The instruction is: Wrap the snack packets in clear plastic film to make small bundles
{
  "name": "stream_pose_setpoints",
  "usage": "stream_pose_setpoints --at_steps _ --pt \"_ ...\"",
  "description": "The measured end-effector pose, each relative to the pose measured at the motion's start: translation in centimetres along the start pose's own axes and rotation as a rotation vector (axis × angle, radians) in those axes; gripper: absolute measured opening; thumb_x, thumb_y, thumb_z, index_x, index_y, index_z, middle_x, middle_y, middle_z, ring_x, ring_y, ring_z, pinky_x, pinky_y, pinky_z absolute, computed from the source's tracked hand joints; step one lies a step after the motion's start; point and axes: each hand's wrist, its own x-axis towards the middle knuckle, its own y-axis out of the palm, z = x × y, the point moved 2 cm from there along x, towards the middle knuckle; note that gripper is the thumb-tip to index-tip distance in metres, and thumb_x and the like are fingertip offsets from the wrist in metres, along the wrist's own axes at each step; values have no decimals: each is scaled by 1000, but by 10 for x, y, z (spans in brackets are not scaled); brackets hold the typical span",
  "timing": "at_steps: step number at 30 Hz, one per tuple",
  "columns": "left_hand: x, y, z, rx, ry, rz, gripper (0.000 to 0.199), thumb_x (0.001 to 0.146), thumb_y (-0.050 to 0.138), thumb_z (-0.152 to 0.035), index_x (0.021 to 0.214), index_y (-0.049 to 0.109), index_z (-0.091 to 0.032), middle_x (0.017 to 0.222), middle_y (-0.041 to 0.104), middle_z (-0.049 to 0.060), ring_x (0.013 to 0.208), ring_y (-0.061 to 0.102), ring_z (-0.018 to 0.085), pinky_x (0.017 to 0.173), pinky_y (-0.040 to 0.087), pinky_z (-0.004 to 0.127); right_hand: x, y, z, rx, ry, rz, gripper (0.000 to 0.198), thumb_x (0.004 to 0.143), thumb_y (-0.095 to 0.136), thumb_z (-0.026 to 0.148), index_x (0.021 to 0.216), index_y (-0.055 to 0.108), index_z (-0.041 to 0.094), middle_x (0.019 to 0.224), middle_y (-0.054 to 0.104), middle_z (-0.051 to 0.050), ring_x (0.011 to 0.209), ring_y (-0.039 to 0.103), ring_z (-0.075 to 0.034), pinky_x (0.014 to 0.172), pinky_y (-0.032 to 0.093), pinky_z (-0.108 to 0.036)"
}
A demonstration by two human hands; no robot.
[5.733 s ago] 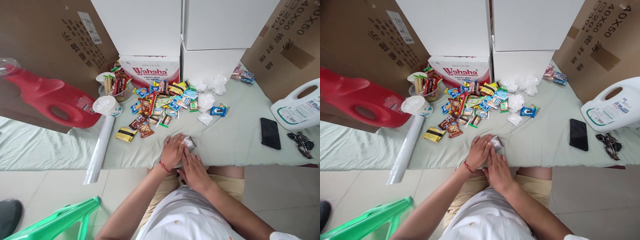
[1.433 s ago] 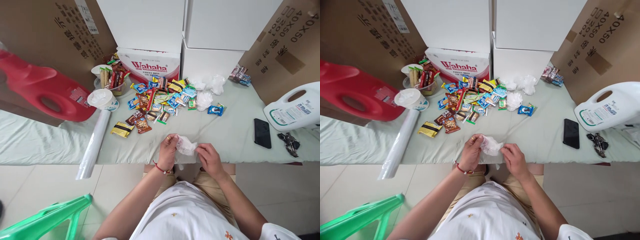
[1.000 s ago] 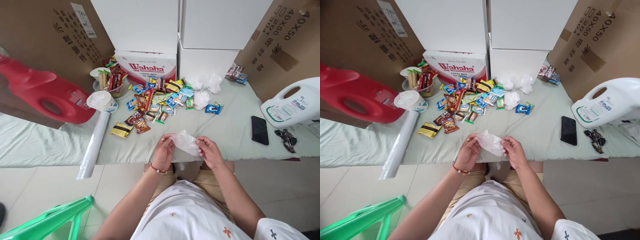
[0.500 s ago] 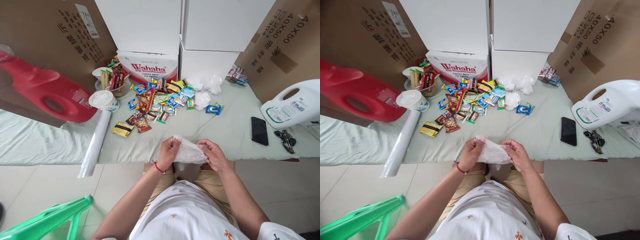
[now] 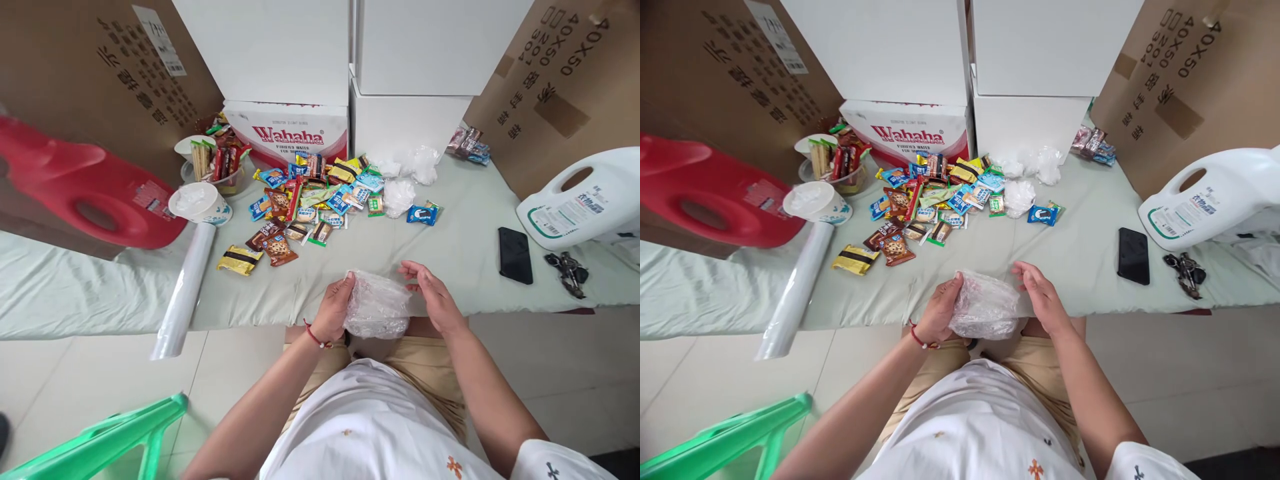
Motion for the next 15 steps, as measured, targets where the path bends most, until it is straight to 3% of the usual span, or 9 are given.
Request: stream_pose_setpoints --at_steps 2,4,7,8,10,12,13,15 --pt "0 -1 -2 52 -3 48 56 81 63 -74 71 62 -19 61 60 3 55 53 17 54 39 29 5 3 5 34 79 105 60 96 46 72 123 69 25 121 68 -9 106 59 -22 81 53 -32" --pt "3 -4 -6 115 8 97 58 82 61 -75 71 63 -18 63 59 3 57 53 16 55 39 29 6 9 9 43 152 279 52 91 58 69 103 74 21 95 69 -5 83 58 -17 68 49 -27" --pt "7 -12 -18 254 138 105 54 81 65 -71 82 66 -17 78 63 3 68 56 17 63 45 29 5 18 11 113 261 395 43 80 78 59 76 68 17 63 51 4 57 40 -8 52 34 -21" --pt "7 -17 -24 310 238 34 51 79 70 -68 88 66 -18 86 64 4 75 57 17 67 46 29 5 20 11 164 298 361 44 76 81 58 73 66 17 60 48 5 54 36 -7 49 30 -21" --pt "0 -25 -37 405 483 -246 49 73 80 -60 96 64 -20 97 61 4 85 56 17 75 47 28 5 24 9 262 349 229 44 69 86 58 74 67 18 61 48 5 53 35 -7 45 27 -20" --pt "-13 -28 -43 444 640 -494 42 77 79 -55 93 60 -21 87 55 1 79 52 15 72 44 26 4 30 9 312 345 84 44 64 89 57 77 70 19 64 51 4 54 39 -8 43 28 -20" --pt "-19 -25 -42 446 641 -500 37 84 73 -55 88 58 -21 79 52 -1 73 49 14 68 42 26 3 34 9 321 326 26 44 62 89 56 77 72 19 65 54 3 55 41 -9 43 30 -20" --pt "-26 -11 -35 436 536 -313 39 94 58 -58 79 54 -22 70 49 -2 65 45 14 61 39 26 1 45 11 310 278 -33 42 63 89 56 78 74 19 66 57 1 58 45 -10 45 35 -21"
